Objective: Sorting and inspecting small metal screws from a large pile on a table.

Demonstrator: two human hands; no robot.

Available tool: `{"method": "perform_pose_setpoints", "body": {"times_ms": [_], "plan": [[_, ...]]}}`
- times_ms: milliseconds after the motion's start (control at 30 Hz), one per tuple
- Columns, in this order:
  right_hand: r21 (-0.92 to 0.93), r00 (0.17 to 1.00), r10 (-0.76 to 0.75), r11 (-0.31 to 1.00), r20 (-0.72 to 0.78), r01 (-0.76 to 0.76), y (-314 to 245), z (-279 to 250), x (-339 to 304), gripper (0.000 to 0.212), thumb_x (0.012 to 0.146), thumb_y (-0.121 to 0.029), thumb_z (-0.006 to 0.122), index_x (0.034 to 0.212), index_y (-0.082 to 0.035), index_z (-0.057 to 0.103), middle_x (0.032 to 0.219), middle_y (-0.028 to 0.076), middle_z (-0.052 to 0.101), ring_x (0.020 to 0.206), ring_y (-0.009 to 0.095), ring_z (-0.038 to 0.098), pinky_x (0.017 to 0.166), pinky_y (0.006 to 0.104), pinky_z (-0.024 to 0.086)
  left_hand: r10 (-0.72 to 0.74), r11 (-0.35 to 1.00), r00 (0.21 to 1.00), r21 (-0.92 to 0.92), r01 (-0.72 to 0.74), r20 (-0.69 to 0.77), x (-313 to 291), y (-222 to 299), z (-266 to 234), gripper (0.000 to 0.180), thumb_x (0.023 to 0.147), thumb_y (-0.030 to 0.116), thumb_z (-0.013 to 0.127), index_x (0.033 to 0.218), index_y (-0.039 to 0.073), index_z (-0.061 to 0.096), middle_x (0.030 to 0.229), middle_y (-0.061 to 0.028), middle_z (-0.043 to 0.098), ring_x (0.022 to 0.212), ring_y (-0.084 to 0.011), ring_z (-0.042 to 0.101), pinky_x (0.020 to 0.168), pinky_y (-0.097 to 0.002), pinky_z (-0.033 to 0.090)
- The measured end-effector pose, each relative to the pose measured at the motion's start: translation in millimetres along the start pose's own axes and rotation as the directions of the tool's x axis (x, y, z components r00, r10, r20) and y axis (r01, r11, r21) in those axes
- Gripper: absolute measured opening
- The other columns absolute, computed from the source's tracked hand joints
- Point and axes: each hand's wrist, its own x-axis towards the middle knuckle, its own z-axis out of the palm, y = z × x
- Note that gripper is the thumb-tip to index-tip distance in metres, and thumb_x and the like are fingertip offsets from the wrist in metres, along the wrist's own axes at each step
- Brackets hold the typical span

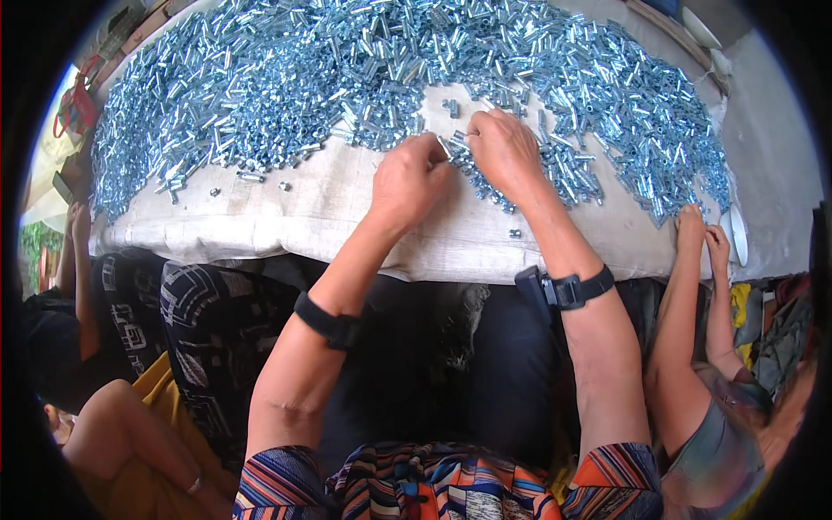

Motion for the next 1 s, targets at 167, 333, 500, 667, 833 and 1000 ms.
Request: {"method": "perform_pose_setpoints", "body": {"times_ms": [167,333,500,667,833,1000], "plan": [[0.393,0.974,0.222,0.892,0.049,-0.223,-12,-43,-38,0.009,0.083,-0.008,0.058,0.090,-0.003,0.060,0.077,0.010,0.062,0.071,0.025,0.061,0.068,0.0344,0.047,-0.232,0.795,0.946,-0.517,0.317,0.224,-18,20,-21,0.011,0.079,0.005,0.056,0.087,-0.001,0.058,0.074,-0.0033,0.057,0.067,-0.0092,0.053,0.062,-0.0263,0.046],[0.862,0.912,0.256,0.320,0.320,-0.392,-33,-69,-101,0.024,0.090,-0.006,0.052,0.114,-0.001,0.055,0.076,0.001,0.056,0.069,0.009,0.055,0.065,0.0241,0.045,-0.158,0.749,0.926,-0.569,0.339,0.344,-48,57,-35,0.023,0.090,0.005,0.050,0.110,-0.003,0.059,0.079,-0.0014,0.056,0.068,-0.0076,0.054,0.064,-0.0223,0.046],[0.892,0.918,0.146,0.221,0.368,-0.393,-51,-81,-137,0.033,0.092,-0.003,0.047,0.125,-0.004,0.051,0.085,0.004,0.058,0.072,0.009,0.057,0.067,0.0234,0.046,-0.193,0.560,0.864,-0.671,0.486,0.465,-70,73,-30,0.018,0.092,0.011,0.053,0.104,-0.001,0.059,0.077,-0.0002,0.055,0.068,-0.0069,0.052,0.064,-0.0223,0.045],[0.893,0.876,0.206,-0.220,0.436,-0.393,-45,-90,-149,0.025,0.094,-0.008,0.048,0.117,-0.002,0.053,0.088,0.005,0.060,0.075,0.011,0.060,0.069,0.0252,0.048,-0.174,0.319,0.842,-0.780,0.539,0.510,-77,85,-31,0.015,0.088,0.007,0.055,0.103,0.002,0.054,0.085,-0.0041,0.059,0.070,-0.0096,0.056,0.066,-0.0237,0.047],[0.842,0.862,0.219,-0.420,0.456,-0.339,-45,-92,-151,0.025,0.094,-0.009,0.049,0.117,-0.002,0.053,0.089,0.006,0.060,0.076,0.012,0.060,0.069,0.0262,0.049,-0.180,0.371,0.852,-0.768,0.522,0.492,-83,94,-32,0.014,0.088,0.007,0.056,0.101,0.002,0.054,0.085,-0.0036,0.061,0.073,-0.0090,0.056,0.066,-0.0226,0.047],[0.917,0.904,0.184,0.037,0.385,-0.398,-47,-87,-156,0.025,0.094,-0.008,0.049,0.117,-0.003,0.054,0.089,0.006,0.061,0.074,0.012,0.060,0.068,0.0248,0.050,-0.116,0.550,0.891,-0.719,0.426,0.439,-90,98,-26,0.012,0.088,0.010,0.059,0.098,0.004,0.059,0.082,0.0014,0.059,0.070,-0.0038,0.050,0.060,-0.0191,0.040]]}}
